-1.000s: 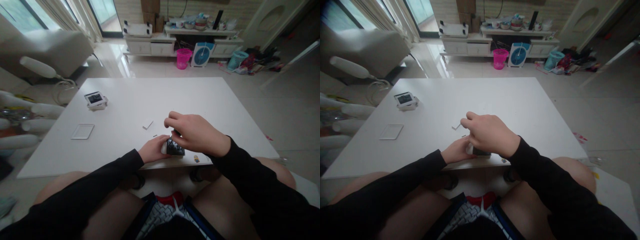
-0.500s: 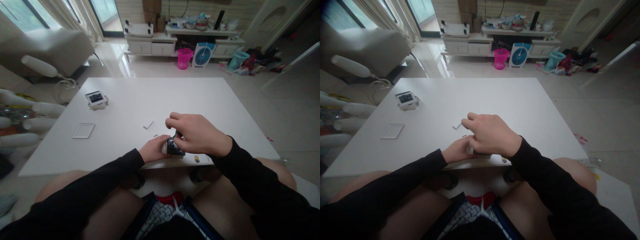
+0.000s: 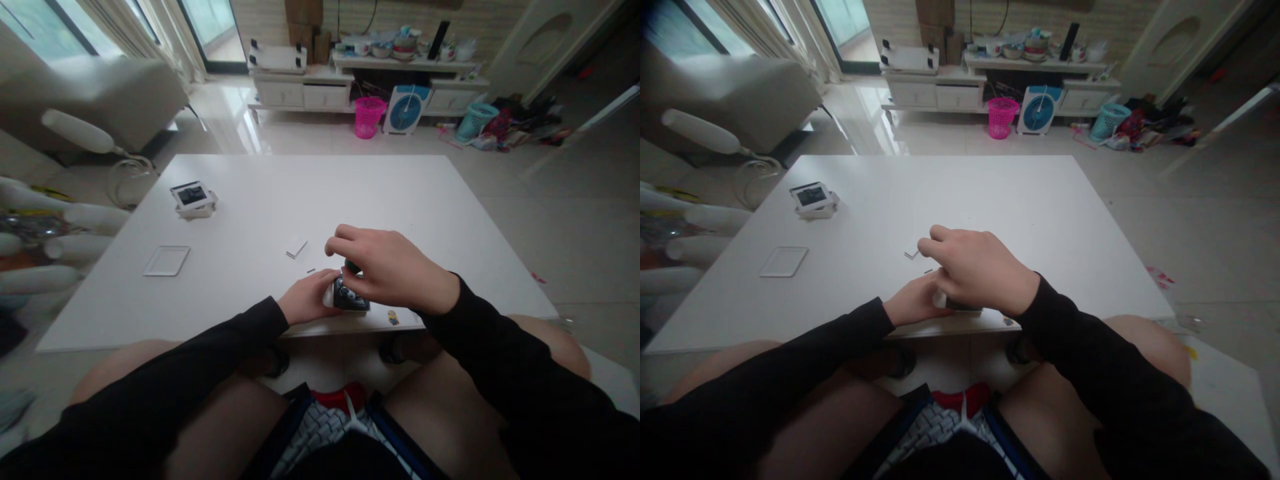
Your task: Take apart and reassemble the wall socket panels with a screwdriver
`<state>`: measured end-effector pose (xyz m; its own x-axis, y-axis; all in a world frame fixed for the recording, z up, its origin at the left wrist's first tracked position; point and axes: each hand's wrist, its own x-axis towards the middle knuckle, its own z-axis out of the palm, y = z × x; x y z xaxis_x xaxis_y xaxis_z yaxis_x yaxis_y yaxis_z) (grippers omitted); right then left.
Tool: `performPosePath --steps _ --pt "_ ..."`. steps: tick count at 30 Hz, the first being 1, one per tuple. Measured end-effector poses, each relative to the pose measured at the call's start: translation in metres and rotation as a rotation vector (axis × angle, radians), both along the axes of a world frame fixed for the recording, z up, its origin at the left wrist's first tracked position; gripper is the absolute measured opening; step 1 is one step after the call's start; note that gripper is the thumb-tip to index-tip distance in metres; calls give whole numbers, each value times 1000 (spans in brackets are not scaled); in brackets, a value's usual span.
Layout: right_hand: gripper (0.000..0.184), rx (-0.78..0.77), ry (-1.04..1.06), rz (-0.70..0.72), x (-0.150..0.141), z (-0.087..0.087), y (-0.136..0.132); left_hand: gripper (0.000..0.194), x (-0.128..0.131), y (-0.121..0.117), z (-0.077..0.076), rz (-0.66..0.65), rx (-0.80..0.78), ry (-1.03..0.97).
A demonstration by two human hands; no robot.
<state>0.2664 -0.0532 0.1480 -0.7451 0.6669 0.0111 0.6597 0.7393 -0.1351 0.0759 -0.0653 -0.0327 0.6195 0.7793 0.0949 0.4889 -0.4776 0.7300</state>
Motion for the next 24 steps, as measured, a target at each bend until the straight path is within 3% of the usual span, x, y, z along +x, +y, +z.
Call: performPosePath --steps 3,7,13,16,20,24 --pt "19 -15 19 9 -1 0 -1 62 1 -1 1 6 -9 -2" --pt "20 61 -30 -99 -1 -3 0 73 0 0 1 14 -12 55" --pt "19 -40 60 46 -1 -1 0 66 -1 0 -4 -7 -7 -17" --pt "15 20 53 -5 -2 -1 0 64 1 -1 -1 8 -26 5" --pt "22 128 5 -66 -4 -5 1 75 1 -1 4 21 -30 74" --pt "27 136 -14 -98 -5 -6 1 76 0 0 3 9 -25 82"
